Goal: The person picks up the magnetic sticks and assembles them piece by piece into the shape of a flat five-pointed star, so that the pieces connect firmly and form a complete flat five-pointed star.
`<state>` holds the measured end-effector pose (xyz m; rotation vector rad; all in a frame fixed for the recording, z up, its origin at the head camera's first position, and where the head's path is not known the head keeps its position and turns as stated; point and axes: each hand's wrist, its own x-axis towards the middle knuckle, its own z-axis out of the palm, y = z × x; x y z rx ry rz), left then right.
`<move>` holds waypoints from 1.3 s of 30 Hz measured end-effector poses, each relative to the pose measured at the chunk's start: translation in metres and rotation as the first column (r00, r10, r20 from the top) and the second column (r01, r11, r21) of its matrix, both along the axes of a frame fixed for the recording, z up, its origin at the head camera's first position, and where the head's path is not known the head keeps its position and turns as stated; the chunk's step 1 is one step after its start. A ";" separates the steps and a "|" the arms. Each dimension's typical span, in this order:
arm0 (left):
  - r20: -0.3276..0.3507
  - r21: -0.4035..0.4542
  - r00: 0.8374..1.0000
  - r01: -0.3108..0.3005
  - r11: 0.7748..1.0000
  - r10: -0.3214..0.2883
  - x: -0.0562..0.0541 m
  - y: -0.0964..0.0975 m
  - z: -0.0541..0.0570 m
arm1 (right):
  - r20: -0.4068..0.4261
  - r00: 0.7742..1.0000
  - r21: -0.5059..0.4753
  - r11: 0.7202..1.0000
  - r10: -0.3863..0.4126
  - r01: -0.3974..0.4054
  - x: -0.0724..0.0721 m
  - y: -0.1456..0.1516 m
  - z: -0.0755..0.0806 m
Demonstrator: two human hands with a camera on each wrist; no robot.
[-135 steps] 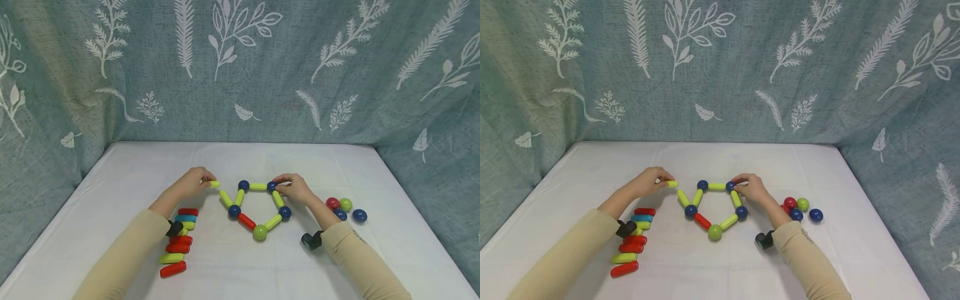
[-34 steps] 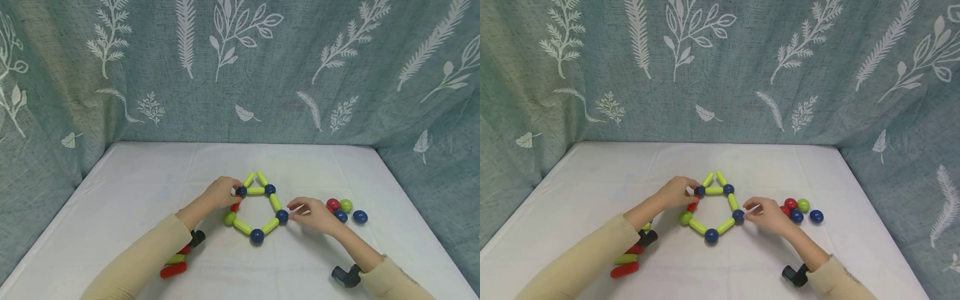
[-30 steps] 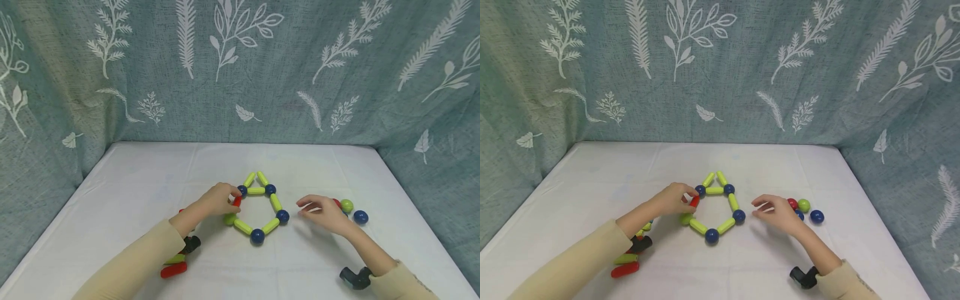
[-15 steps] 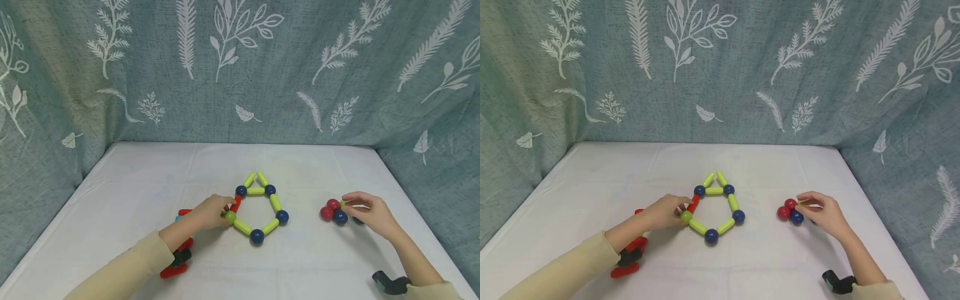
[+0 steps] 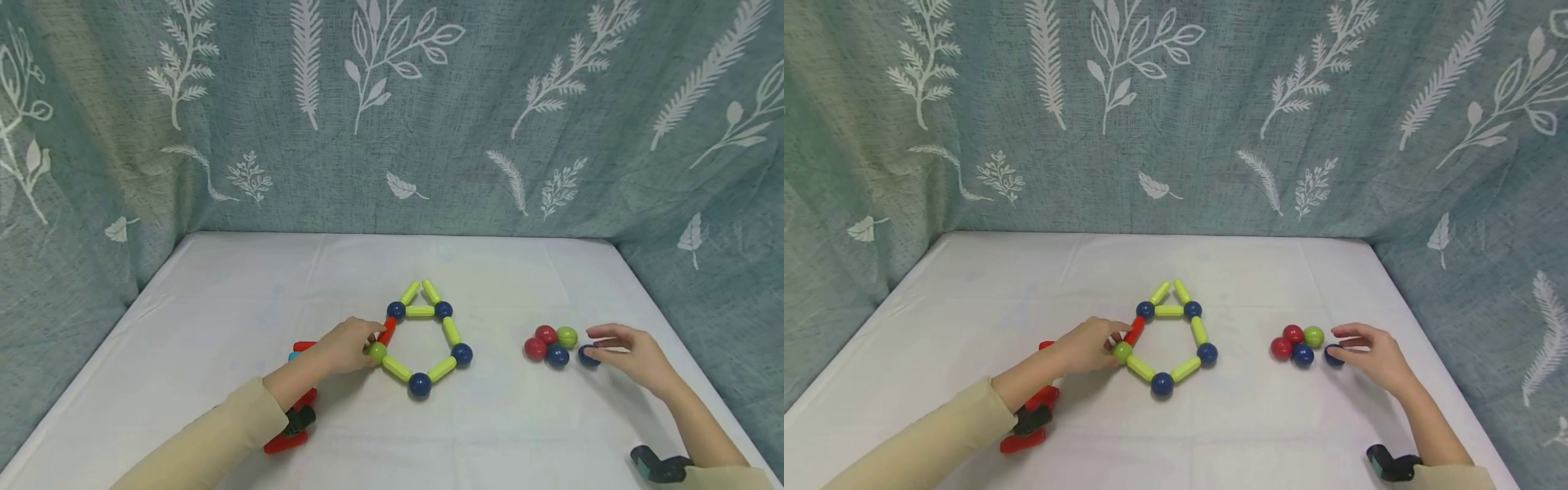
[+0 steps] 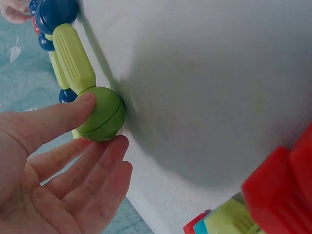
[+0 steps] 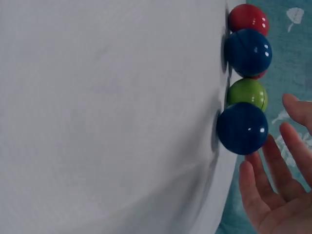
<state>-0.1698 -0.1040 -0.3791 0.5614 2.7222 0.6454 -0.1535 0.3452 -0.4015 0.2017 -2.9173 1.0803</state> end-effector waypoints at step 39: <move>-0.001 -0.011 0.999 -0.038 0.999 0.038 -0.006 0.004 0.002 | 0.092 0.981 -0.181 0.972 0.170 -0.152 -0.084 -0.130 0.034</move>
